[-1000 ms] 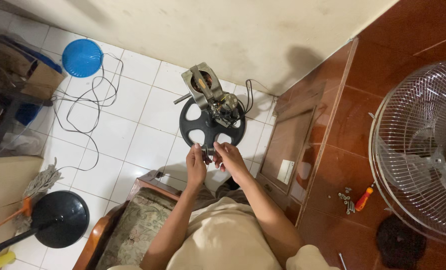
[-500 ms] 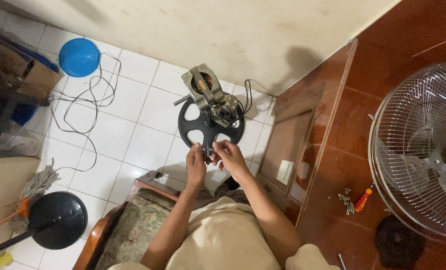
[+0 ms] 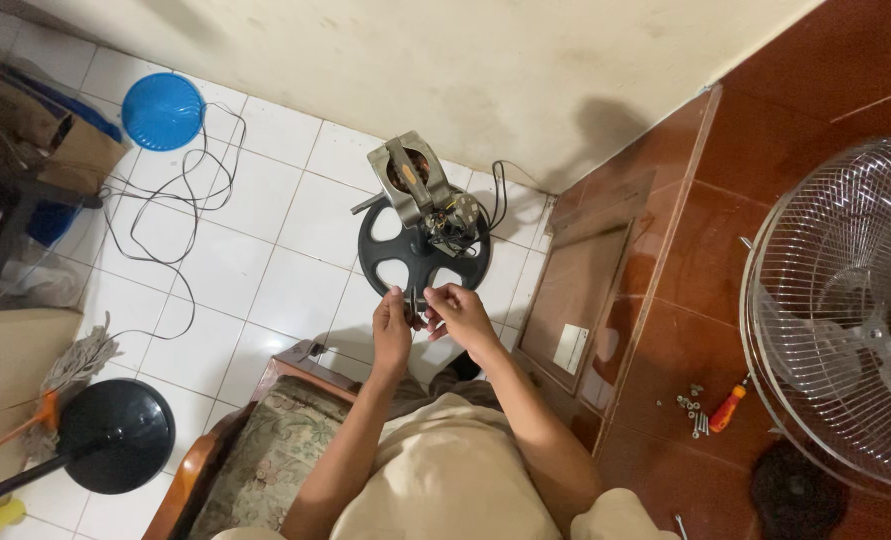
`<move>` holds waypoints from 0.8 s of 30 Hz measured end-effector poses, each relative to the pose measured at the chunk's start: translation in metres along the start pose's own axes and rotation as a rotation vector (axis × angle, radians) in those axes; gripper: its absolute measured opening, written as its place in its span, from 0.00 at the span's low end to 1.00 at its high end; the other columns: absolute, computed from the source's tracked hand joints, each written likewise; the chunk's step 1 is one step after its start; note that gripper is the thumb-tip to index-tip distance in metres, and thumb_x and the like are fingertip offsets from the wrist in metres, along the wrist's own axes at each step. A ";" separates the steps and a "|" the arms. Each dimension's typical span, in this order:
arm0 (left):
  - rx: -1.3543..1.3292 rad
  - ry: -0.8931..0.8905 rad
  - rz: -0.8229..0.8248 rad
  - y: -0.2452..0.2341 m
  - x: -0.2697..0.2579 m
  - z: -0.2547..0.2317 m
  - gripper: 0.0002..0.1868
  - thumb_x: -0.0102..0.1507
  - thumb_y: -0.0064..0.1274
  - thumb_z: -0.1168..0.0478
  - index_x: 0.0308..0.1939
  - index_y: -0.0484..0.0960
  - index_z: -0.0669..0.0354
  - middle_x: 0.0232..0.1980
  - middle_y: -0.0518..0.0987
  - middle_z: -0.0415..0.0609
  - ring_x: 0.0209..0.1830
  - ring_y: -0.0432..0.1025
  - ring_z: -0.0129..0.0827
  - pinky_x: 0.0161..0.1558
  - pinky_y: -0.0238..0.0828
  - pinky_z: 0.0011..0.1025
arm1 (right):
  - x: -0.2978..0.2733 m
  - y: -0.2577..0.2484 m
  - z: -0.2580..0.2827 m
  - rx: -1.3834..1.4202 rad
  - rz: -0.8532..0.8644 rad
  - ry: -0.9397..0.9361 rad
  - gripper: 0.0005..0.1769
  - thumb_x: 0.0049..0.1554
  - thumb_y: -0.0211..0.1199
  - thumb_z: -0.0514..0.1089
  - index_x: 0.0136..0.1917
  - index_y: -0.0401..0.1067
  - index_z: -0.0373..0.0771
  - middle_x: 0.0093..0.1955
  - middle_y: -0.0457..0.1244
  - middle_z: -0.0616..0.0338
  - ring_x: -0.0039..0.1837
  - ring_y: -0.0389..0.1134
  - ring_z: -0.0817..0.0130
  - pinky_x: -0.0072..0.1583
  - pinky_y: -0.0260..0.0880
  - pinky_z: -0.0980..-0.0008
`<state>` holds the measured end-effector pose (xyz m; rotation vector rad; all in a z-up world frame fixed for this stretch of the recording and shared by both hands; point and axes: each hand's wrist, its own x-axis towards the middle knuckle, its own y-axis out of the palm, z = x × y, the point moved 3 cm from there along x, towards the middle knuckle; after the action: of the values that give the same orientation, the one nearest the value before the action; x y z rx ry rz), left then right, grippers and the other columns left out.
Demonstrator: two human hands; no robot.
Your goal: The person repairs a fan motor by hand, connecting wires and tightening screws with a screwdriver. They manipulate the motor housing and internal components, securing connections and adjusting parts.
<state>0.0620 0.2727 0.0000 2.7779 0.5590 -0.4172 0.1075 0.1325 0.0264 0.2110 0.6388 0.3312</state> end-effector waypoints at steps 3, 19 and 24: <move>-0.070 -0.018 0.011 0.001 0.002 0.003 0.23 0.76 0.36 0.50 0.29 0.67 0.55 0.23 0.63 0.38 0.22 0.59 0.22 0.27 0.64 0.26 | 0.003 -0.003 0.000 -0.099 0.027 -0.065 0.15 0.61 0.64 0.45 0.55 0.72 0.31 0.42 0.68 0.56 0.41 0.72 0.71 0.40 0.77 0.69; -0.069 -0.089 0.012 0.008 0.002 0.019 0.24 0.75 0.37 0.48 0.28 0.68 0.57 0.24 0.65 0.40 0.22 0.62 0.25 0.28 0.65 0.28 | 0.001 -0.010 0.001 -0.113 -0.022 -0.096 0.14 0.63 0.62 0.46 0.52 0.71 0.31 0.39 0.66 0.59 0.38 0.69 0.70 0.37 0.75 0.68; -0.111 -0.097 0.034 0.014 0.001 0.020 0.22 0.75 0.38 0.50 0.30 0.71 0.59 0.24 0.67 0.41 0.22 0.63 0.27 0.28 0.65 0.28 | 0.006 -0.018 0.000 -0.239 0.039 -0.276 0.14 0.64 0.59 0.43 0.57 0.72 0.30 0.42 0.66 0.59 0.43 0.68 0.75 0.41 0.78 0.70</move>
<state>0.0647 0.2542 -0.0155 2.6414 0.4961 -0.4956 0.1164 0.1180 0.0179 0.0381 0.3190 0.4043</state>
